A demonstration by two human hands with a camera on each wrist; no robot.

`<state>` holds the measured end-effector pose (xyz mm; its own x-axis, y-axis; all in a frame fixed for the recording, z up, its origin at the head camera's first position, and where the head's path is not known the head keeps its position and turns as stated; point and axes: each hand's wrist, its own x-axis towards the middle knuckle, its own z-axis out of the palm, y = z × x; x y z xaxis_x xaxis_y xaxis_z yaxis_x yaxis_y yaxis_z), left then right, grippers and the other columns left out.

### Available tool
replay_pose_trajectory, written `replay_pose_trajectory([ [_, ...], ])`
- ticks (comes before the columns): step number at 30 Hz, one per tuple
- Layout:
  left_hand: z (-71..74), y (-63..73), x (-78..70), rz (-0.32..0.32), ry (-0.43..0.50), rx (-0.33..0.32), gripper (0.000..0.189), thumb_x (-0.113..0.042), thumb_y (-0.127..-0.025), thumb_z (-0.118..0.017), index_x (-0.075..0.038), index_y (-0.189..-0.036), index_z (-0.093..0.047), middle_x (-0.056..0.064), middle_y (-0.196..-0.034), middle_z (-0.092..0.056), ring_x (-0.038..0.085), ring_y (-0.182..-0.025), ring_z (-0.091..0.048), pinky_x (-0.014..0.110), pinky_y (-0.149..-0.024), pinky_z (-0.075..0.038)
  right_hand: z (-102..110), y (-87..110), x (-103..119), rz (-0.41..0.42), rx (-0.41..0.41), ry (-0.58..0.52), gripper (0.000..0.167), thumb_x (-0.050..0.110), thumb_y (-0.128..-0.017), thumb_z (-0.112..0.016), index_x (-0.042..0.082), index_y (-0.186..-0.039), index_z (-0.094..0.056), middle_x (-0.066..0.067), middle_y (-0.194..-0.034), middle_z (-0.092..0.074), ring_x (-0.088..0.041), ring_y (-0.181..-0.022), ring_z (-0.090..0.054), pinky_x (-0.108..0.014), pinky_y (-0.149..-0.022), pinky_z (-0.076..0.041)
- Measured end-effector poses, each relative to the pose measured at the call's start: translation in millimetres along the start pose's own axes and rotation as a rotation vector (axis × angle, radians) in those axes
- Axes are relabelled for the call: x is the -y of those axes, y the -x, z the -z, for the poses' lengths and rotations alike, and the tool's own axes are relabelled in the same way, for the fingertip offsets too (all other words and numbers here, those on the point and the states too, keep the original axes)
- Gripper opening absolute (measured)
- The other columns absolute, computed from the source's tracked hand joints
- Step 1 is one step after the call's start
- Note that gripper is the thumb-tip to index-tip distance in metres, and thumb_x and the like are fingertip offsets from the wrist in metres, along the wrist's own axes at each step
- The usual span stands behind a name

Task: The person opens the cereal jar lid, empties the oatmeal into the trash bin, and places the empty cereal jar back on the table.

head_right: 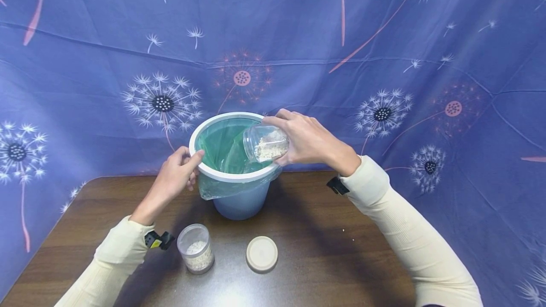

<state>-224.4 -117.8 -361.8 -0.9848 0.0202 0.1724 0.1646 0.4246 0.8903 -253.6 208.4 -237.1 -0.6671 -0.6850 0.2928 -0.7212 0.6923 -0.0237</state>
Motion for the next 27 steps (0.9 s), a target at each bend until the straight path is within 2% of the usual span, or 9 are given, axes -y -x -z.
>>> replay_pose_trajectory([
  [3, 0.0, 0.1, -0.1, -0.001, 0.003, 0.003, 0.041, -0.048, -0.110, -0.057, -0.007, -0.104, -0.053, 0.009, -0.074, -0.062, 0.023, -0.055, -0.061, 0.037, -0.053, -0.057, 0.3, 0.0, 0.2, 0.000, 0.004, 0.000, 0.097, 0.042, -0.064, -0.101, 0.018, -0.150, -0.061, -0.008, -0.128, -0.066, -0.029, -0.104, -0.068, -0.054, -0.082, -0.059],
  [12, -0.2, 0.8, -0.1, 0.003, 0.001, 0.003, 0.047, -0.055, -0.108, -0.056, -0.008, -0.105, -0.053, 0.009, -0.078, -0.063, 0.039, -0.063, -0.066, 0.038, -0.054, -0.057, 1.9, -0.8, 2.1, -0.001, 0.021, 0.003, 0.096, 0.039, -0.066, -0.100, 0.019, -0.150, -0.060, -0.009, -0.128, -0.066, -0.029, -0.105, -0.067, -0.054, -0.081, -0.059],
  [21, -1.5, -0.5, -0.1, -0.013, 0.011, -0.006, 0.043, -0.049, -0.109, -0.057, -0.007, -0.101, -0.053, 0.009, -0.075, -0.062, 0.027, -0.057, -0.062, 0.043, -0.054, -0.059, 2.2, -1.4, 2.0, 0.009, 0.012, 0.005, 0.095, 0.038, -0.065, -0.100, 0.019, -0.149, -0.061, -0.009, -0.128, -0.066, -0.029, -0.105, -0.067, -0.054, -0.082, -0.060],
  [27, -1.4, -0.5, 0.1, -0.015, 0.006, -0.009, 0.044, -0.050, -0.109, -0.057, -0.007, -0.100, -0.053, 0.009, -0.075, -0.062, 0.034, -0.059, -0.065, 0.043, -0.053, -0.059, 2.1, -1.6, 2.0, 0.015, 0.020, -0.001, 0.096, 0.039, -0.065, -0.100, 0.019, -0.150, -0.061, -0.008, -0.128, -0.066, -0.029, -0.104, -0.067, -0.053, -0.082, -0.060],
])
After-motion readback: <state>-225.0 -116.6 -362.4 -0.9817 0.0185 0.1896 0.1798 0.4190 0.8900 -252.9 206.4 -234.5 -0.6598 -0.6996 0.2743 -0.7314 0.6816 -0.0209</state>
